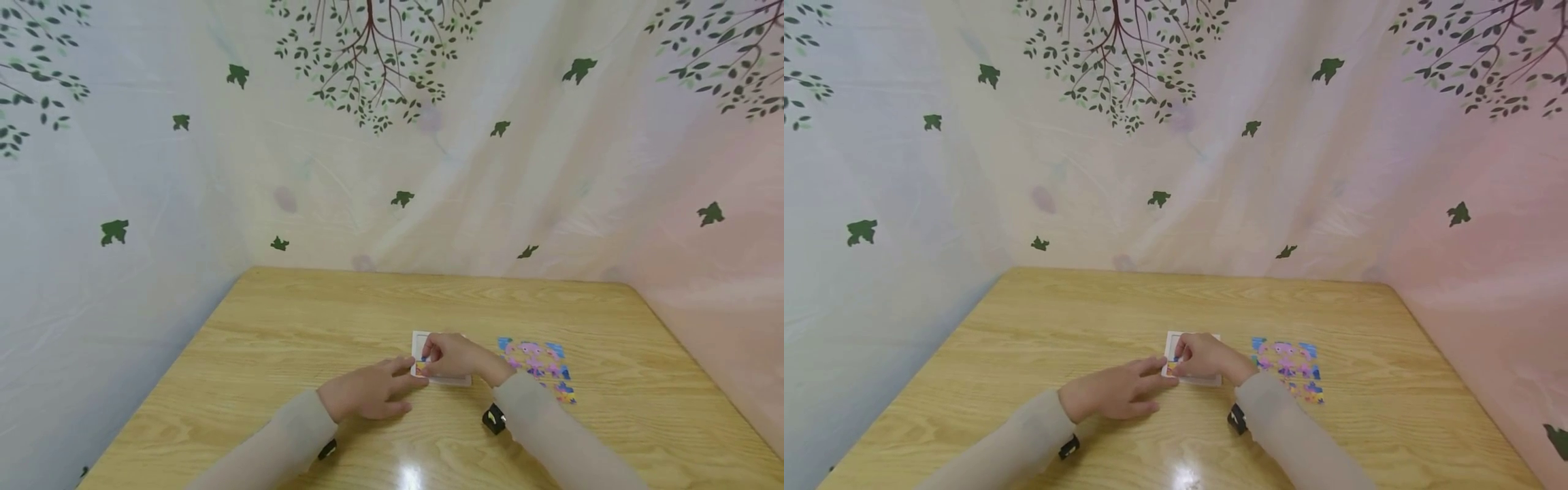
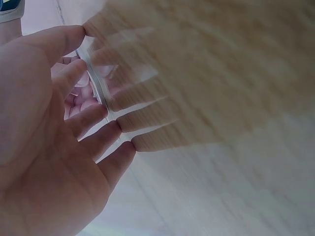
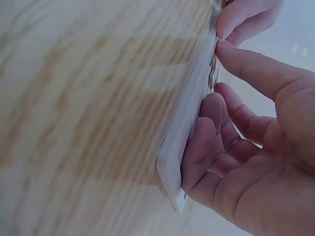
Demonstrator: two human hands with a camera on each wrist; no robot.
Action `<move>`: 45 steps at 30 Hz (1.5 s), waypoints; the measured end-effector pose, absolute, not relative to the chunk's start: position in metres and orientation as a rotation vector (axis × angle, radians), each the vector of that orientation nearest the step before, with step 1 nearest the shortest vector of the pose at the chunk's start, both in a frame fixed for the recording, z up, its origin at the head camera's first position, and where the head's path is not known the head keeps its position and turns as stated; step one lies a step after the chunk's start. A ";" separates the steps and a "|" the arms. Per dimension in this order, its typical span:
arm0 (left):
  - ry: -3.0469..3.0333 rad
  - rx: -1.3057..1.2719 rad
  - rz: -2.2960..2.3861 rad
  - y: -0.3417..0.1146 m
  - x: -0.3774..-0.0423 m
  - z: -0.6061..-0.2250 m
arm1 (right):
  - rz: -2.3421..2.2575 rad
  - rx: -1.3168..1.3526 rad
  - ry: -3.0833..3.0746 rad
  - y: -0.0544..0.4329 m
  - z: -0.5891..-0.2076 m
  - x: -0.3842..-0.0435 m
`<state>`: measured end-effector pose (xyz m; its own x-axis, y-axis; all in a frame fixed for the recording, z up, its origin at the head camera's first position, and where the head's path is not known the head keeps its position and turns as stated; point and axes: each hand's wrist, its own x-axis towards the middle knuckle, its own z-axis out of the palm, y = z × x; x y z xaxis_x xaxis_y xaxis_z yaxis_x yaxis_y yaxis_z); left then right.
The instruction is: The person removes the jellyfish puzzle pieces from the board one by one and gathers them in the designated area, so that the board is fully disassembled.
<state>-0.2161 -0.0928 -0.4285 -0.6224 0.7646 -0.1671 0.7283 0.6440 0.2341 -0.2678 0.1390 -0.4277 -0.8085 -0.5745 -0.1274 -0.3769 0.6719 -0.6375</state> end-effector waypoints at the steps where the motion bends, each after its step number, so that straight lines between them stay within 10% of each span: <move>1: 2.613 1.210 0.204 -0.093 -0.216 -0.429 | -0.882 -0.755 2.571 0.139 -0.428 -0.268; 45: 2.582 1.093 0.290 -0.093 -0.214 -0.423 | -1.080 -0.776 2.460 0.278 -0.422 -0.248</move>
